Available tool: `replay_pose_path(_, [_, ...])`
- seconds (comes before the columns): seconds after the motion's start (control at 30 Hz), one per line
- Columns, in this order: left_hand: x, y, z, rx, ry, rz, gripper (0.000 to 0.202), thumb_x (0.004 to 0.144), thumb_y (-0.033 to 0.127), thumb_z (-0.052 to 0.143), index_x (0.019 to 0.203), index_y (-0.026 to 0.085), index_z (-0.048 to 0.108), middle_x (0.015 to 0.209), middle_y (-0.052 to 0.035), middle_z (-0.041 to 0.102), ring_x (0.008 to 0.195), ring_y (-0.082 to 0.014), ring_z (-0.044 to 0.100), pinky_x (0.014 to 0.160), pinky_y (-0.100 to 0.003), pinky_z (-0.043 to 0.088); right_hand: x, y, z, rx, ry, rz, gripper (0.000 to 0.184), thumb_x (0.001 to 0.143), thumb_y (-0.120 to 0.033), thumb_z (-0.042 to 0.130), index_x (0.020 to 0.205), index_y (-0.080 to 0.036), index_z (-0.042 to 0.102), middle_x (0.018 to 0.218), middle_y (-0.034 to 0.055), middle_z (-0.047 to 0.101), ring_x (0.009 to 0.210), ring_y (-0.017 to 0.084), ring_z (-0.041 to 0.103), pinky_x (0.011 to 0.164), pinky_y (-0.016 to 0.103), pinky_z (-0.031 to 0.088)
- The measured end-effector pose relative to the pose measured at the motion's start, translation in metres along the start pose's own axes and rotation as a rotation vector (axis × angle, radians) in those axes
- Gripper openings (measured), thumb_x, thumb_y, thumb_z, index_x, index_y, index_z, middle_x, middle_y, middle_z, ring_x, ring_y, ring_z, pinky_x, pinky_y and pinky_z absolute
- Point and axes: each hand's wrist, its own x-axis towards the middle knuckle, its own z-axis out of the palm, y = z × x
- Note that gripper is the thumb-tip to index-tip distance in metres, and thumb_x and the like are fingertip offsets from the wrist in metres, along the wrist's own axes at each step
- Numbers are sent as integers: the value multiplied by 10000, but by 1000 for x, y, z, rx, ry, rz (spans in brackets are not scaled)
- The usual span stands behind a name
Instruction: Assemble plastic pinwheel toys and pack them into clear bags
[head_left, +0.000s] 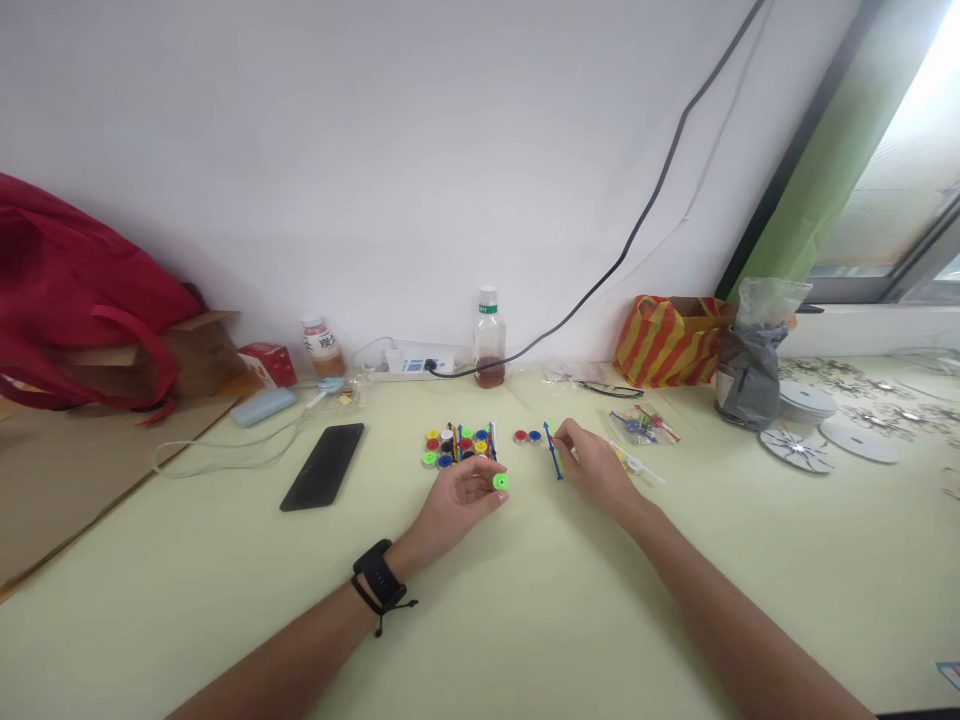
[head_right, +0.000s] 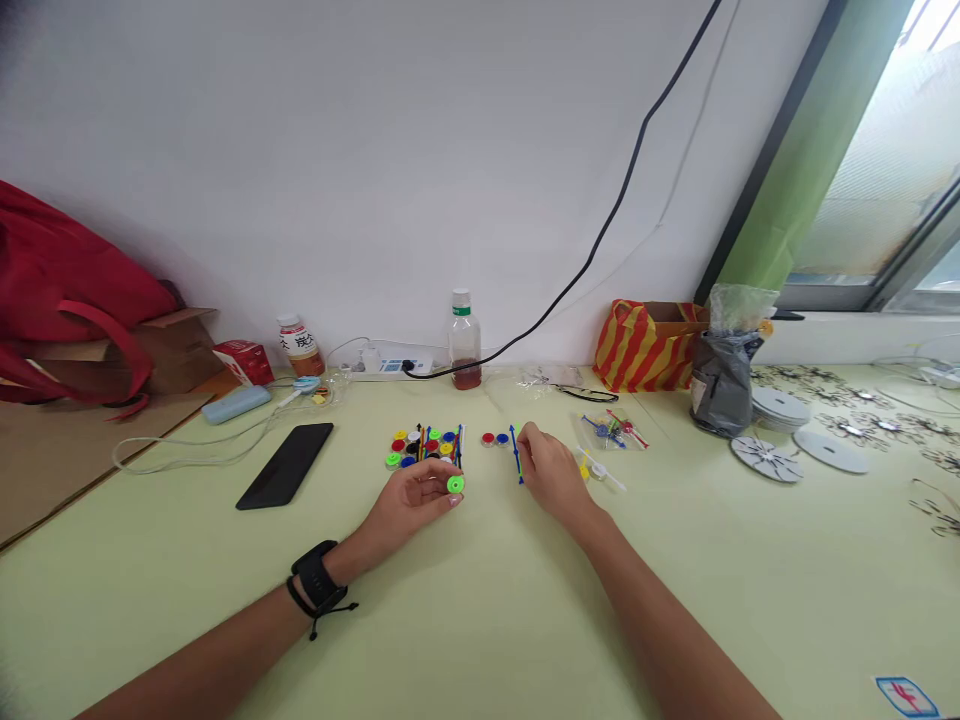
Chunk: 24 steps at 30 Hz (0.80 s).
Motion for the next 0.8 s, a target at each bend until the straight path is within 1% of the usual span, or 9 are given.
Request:
replay_pose_path(0.1, [1,-2,-1,-5,7,-4,319,798,310,833,1055,180,695,1115,-79,691,961,-172,678,890,-305,562,-3,-3,2,143,20,11,92,972,-231,456,920,-243,531,846,19,702,792,213,656,720,324,447])
replay_pose_path(0.17, [2,-3,-2,-4,7,-6,314,802,311,830,1055,182,698,1113,-79,694,967,-176,679,894,-309,560,-4,-6,4,236,48,15,70,950,-257,501,980,-249,563,868,22,714,805,216,668,749,342,482])
replay_pose_path(0.27, [3,-3,-2,-6,5,-5,312,806,310,828,1059,183,696,1104,-78,697,964,-177,680,892,-310,558,-4,-16,3,400,90,13,165,920,-311,581,1064,-240,615,878,33,725,800,211,679,768,354,522])
replay_pose_path(0.33, [2,-2,-2,-7,0,-4,315,807,309,828,1062,183,693,1087,-76,699,952,-175,684,883,-309,560,-6,-26,1,502,87,-13,154,904,-346,628,994,-223,653,858,40,725,787,203,680,767,347,536])
replay_pose_path(0.4, [1,0,-1,-5,-7,4,317,808,309,830,1062,182,691,1078,-74,702,949,-178,689,885,-313,563,-11,-38,0,596,51,-44,159,891,-370,668,918,-213,669,818,36,716,755,192,669,733,327,539])
replay_pose_path(0.47, [-1,3,0,-10,-26,14,311,813,309,828,1059,179,688,1080,-78,712,966,-189,698,902,-324,565,-17,-50,0,671,1,-83,179,883,-387,696,886,-209,681,778,28,702,721,181,649,683,306,529])
replay_pose_path(0.57, [-4,7,0,-45,-98,-1,334,820,304,826,1090,180,673,1078,-92,740,1002,-222,717,917,-354,572,-25,-63,4,729,-49,-136,200,889,-395,705,826,-205,699,755,30,691,706,175,628,636,290,502])
replay_pose_path(0.67, [-5,11,1,-49,-131,7,354,819,300,829,1115,182,675,1117,-103,741,1057,-253,718,943,-382,572,-27,-66,7,750,-71,-164,176,899,-366,698,829,-207,728,788,46,702,742,184,636,664,301,499])
replay_pose_path(0.8, [-4,13,2,-10,-93,59,301,839,317,809,1088,181,708,1138,-99,735,1084,-248,706,994,-384,553,-26,-63,6,755,-128,-192,167,948,-326,621,941,-226,755,885,67,722,828,205,664,762,340,523])
